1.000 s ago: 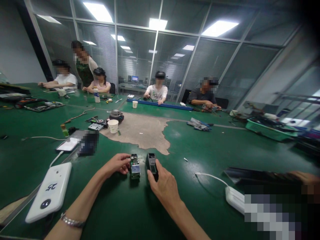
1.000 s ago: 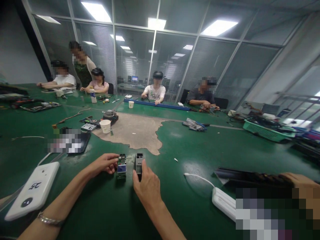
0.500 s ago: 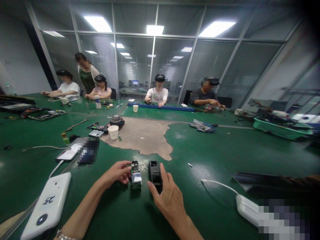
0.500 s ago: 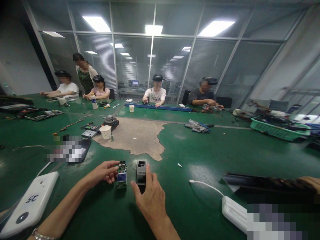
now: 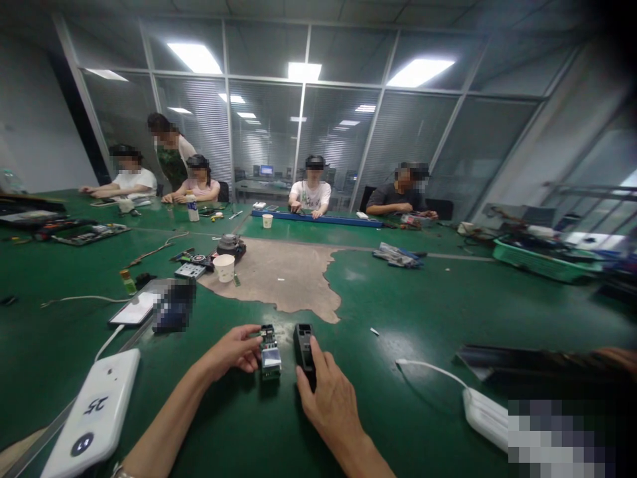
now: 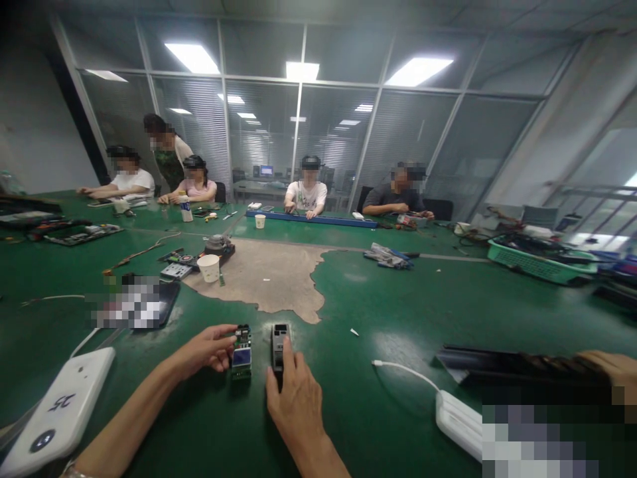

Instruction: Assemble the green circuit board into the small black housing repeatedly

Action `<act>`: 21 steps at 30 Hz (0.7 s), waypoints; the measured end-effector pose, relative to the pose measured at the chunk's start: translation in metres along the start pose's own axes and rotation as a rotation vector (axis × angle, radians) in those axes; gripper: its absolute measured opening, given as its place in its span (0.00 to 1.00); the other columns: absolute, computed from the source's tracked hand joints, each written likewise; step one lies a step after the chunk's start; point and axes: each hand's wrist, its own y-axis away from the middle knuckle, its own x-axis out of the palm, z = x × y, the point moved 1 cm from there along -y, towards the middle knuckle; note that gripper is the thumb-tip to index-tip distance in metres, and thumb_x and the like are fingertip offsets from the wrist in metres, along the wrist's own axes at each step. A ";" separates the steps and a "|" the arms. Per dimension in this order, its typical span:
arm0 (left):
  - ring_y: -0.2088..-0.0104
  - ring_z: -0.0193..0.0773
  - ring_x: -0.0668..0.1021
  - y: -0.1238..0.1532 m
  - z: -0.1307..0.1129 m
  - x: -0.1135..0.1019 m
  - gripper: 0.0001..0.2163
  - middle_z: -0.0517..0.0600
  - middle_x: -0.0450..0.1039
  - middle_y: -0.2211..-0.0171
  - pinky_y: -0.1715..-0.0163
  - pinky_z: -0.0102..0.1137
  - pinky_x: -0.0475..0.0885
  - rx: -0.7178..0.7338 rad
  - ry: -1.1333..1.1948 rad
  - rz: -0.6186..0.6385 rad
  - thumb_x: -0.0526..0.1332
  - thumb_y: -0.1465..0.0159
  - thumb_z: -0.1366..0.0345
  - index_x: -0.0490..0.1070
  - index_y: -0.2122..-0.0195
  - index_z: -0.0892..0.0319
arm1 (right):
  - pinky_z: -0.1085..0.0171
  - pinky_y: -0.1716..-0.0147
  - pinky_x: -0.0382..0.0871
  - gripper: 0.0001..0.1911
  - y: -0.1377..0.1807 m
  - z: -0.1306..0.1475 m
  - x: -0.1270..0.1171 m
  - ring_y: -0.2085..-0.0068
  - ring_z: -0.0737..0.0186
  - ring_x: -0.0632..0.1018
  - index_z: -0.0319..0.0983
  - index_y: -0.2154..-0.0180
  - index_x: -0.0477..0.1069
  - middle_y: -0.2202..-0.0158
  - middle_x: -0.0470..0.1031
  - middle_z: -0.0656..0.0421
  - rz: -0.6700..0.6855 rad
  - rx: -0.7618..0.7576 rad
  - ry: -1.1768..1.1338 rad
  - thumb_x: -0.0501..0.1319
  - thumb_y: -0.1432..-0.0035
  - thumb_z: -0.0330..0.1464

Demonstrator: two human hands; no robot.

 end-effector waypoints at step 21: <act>0.79 0.32 0.76 -0.005 0.009 -0.015 0.27 0.49 0.74 0.74 0.79 0.25 0.71 0.020 -0.066 -0.008 0.63 0.40 0.55 0.61 0.42 0.62 | 0.57 0.54 0.69 0.28 -0.020 0.070 -0.010 0.55 0.51 0.75 0.34 0.39 0.58 0.53 0.71 0.47 0.054 -0.084 -0.213 0.55 0.39 0.36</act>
